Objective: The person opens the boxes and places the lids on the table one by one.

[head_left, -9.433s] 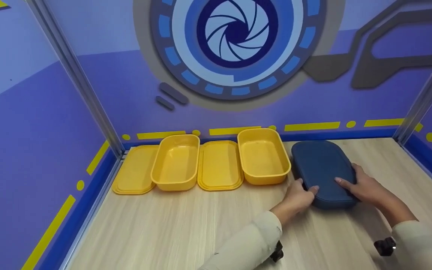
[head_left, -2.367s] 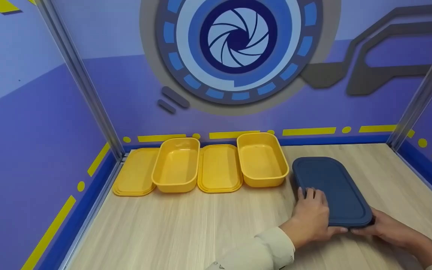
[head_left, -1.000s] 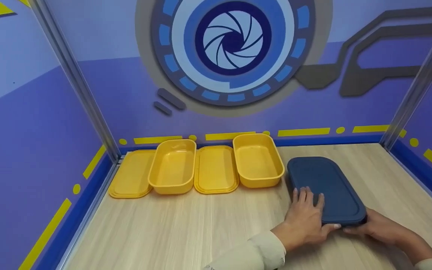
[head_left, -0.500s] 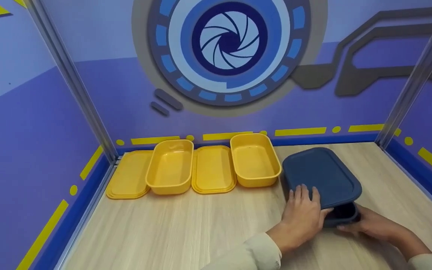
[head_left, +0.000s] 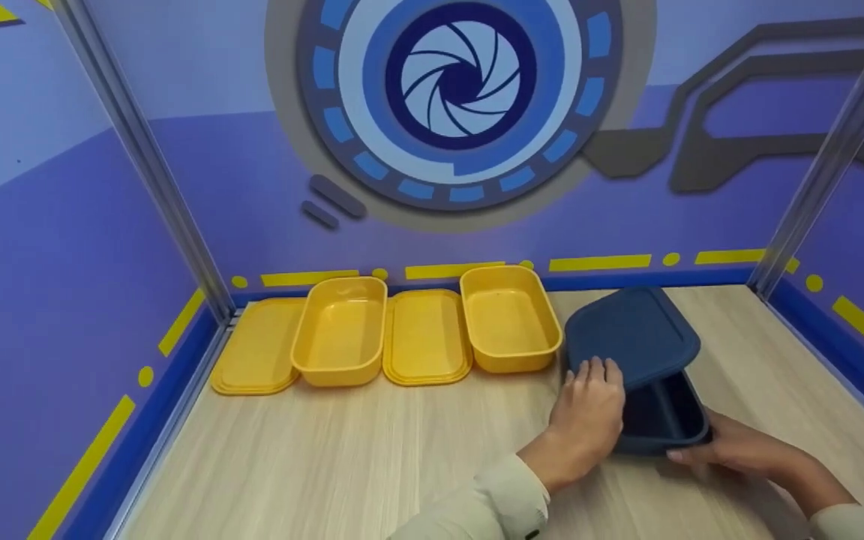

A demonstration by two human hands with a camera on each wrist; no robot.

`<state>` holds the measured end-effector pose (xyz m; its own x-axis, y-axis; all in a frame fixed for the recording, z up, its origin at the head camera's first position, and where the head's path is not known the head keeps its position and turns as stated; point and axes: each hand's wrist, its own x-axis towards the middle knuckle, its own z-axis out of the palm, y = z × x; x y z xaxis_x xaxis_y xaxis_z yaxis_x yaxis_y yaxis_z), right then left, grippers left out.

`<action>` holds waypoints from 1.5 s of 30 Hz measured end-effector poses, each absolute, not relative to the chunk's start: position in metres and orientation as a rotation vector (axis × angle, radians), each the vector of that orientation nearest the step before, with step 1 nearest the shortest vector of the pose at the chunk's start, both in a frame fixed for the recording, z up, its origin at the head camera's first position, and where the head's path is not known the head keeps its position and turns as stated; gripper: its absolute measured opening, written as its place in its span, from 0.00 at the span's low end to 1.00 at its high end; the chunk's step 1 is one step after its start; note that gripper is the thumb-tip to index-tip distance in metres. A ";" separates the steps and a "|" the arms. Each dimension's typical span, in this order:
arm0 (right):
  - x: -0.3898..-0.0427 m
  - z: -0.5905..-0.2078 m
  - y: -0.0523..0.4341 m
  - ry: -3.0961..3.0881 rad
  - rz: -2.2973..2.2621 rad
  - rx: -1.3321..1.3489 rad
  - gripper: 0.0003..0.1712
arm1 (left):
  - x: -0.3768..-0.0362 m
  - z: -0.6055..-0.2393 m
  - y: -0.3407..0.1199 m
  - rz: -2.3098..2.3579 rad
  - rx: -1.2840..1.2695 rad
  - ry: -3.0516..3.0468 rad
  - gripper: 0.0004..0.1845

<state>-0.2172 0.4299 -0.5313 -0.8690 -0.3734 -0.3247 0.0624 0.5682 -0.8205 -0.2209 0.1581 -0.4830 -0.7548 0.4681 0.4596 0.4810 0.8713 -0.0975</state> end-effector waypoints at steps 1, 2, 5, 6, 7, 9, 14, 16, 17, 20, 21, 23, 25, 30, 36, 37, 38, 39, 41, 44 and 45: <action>-0.217 -0.531 0.430 2.331 -1.231 -0.235 0.58 | -0.222 -0.483 0.156 -0.067 -0.694 -2.558 0.26; -0.218 -0.530 0.430 2.336 -1.210 -0.222 0.58 | -0.224 -0.483 0.155 -0.100 -0.695 -2.547 0.24; -0.217 -0.528 0.430 2.354 -1.145 -0.196 0.58 | -0.228 -0.486 0.149 -0.194 -0.691 -2.489 0.19; -0.217 -0.527 0.430 2.349 -1.136 -0.197 0.58 | -0.229 -0.487 0.148 -0.231 -0.691 -2.469 0.18; -0.216 -0.526 0.431 2.350 -1.127 -0.203 0.59 | -0.231 -0.488 0.146 -0.272 -0.691 -2.452 0.17; -0.216 -0.524 0.432 2.356 -1.112 -0.196 0.60 | -0.233 -0.491 0.143 -0.363 -0.692 -2.435 0.17; -0.215 -0.515 0.433 2.501 -1.038 -0.117 0.51 | -0.237 -0.491 0.136 -0.568 -0.688 -2.430 0.17; -0.214 -0.513 0.432 2.622 -1.003 -0.069 0.42 | -0.239 -0.491 0.134 -0.626 -0.688 -2.423 0.17; -0.214 -0.512 0.431 2.683 -0.994 -0.048 0.38 | -0.239 -0.491 0.133 -0.654 -0.686 -2.417 0.16; -0.211 -0.513 0.429 2.773 -1.049 0.046 0.28 | -0.241 -0.491 0.131 -0.725 -0.678 -2.400 0.15; -0.210 -0.514 0.429 2.770 -1.096 0.072 0.27 | -0.242 -0.491 0.131 -0.748 -0.674 -2.397 0.15; -0.207 -0.516 0.429 2.742 -1.190 0.127 0.26 | -0.243 -0.491 0.131 -0.790 -0.666 -2.392 0.15; -0.206 -0.517 0.430 2.720 -1.271 0.180 0.25 | -0.243 -0.490 0.132 -0.823 -0.661 -2.391 0.15; -0.205 -0.516 0.438 2.817 -1.266 0.261 0.25 | -0.243 -0.491 0.134 -0.879 -0.650 -2.374 0.13; -0.206 -0.515 0.460 2.872 -1.216 0.351 0.27 | -0.243 -0.494 0.136 -0.914 -0.643 -2.351 0.13; -0.206 -0.514 0.465 2.877 -1.206 0.363 0.27 | -0.243 -0.495 0.137 -0.918 -0.642 -2.352 0.13; -0.207 -0.514 0.469 2.882 -1.199 0.378 0.28 | -0.244 -0.496 0.137 -0.924 -0.641 -2.354 0.13; -0.208 -0.514 0.474 2.884 -1.195 0.392 0.28 | -0.244 -0.497 0.137 -0.928 -0.640 -2.358 0.13; -0.211 -0.515 0.482 2.868 -1.212 0.424 0.29 | -0.244 -0.498 0.138 -0.940 -0.637 -2.369 0.13; -0.216 -0.519 0.493 2.833 -1.278 0.502 0.30 | -0.244 -0.501 0.139 -0.959 -0.641 -2.375 0.13; -0.218 -0.520 0.497 2.819 -1.306 0.533 0.30 | -0.244 -0.501 0.139 -0.968 -0.644 -2.376 0.13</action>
